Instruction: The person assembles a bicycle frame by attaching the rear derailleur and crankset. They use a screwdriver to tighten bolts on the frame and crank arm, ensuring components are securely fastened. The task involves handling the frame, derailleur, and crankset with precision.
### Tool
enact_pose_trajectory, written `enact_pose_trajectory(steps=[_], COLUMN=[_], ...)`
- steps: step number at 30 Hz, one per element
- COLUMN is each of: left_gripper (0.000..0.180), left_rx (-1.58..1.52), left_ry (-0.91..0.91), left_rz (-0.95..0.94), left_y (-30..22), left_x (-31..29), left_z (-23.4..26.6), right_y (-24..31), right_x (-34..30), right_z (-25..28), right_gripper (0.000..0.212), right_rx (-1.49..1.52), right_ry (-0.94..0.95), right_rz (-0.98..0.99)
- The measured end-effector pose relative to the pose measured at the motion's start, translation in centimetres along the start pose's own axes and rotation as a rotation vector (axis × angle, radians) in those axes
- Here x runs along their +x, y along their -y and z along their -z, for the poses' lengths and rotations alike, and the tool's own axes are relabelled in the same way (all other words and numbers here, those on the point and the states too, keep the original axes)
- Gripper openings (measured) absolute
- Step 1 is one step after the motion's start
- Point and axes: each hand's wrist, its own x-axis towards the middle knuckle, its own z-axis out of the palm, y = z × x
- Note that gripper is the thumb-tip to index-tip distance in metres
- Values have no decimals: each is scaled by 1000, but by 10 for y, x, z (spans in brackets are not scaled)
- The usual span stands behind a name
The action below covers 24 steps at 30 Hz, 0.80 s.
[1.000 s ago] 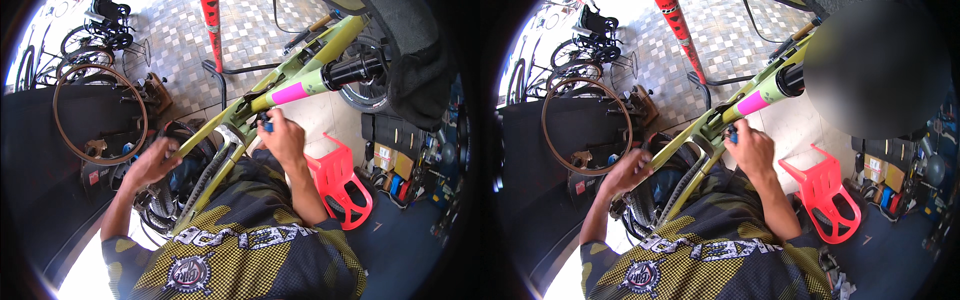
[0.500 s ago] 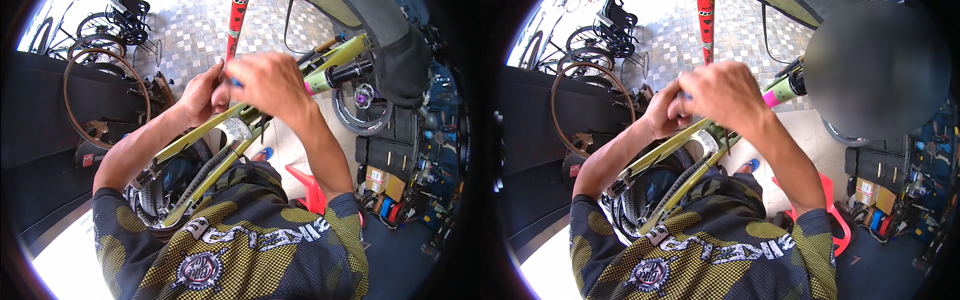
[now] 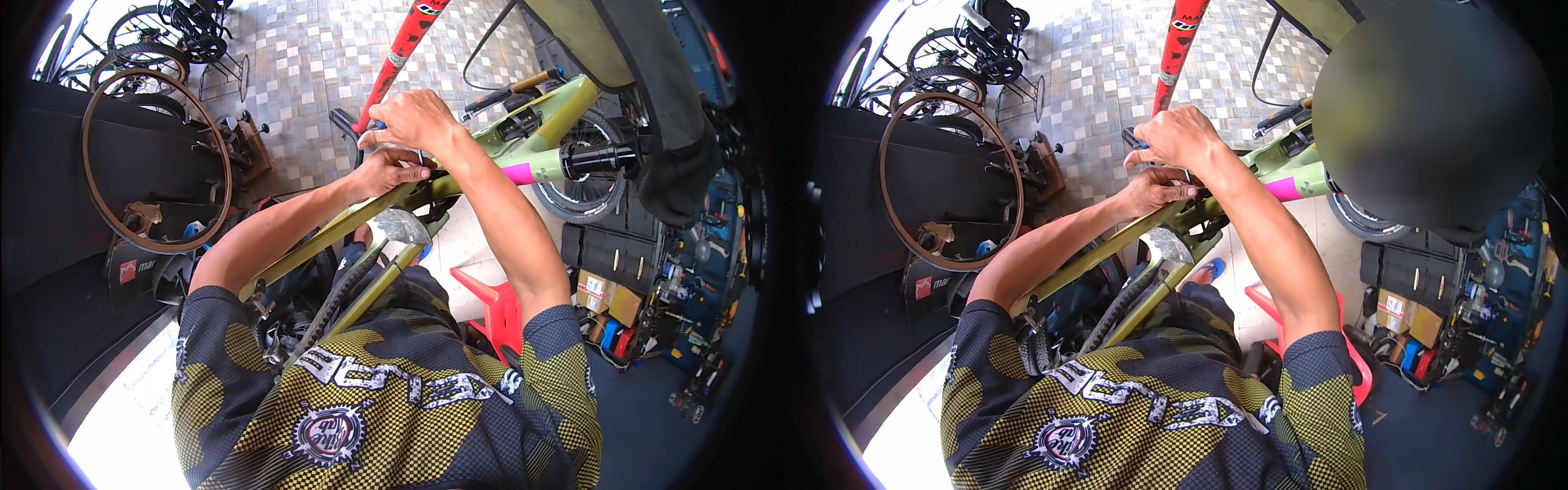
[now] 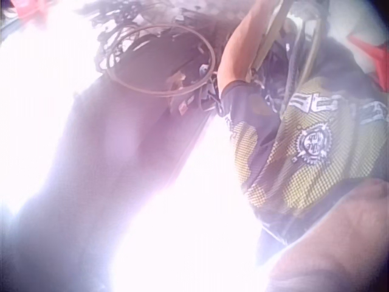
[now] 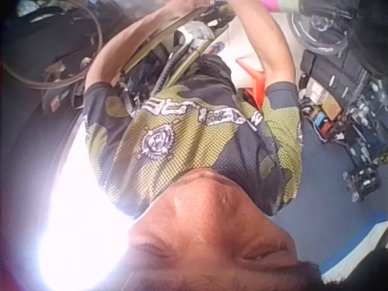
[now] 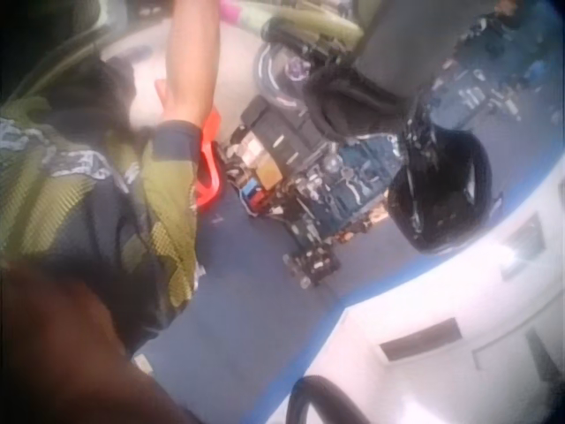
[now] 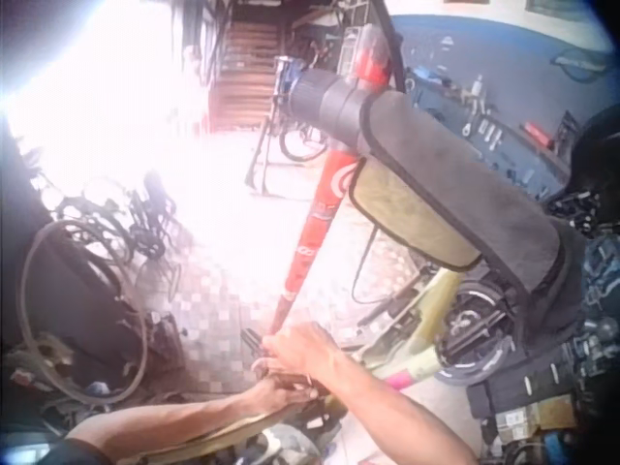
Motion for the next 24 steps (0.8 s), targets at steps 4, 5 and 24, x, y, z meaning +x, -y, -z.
enact_pose_trajectory(steps=[4, 5, 24], left_gripper=[35, 34, 49], left_rx=[61, 70, 105], left_ry=[16, 3, -10], left_rz=[60, 57, -344], left_y=[8, 12, 60], left_x=[5, 7, 12], left_z=[6, 5, 3], right_y=[0, 0, 44], right_x=[3, 4, -19], right_z=[-9, -13, -43], right_gripper=[63, 62, 25], right_rx=[32, 38, 277], right_ry=[-45, -44, -481], right_rz=[33, 30, -159])
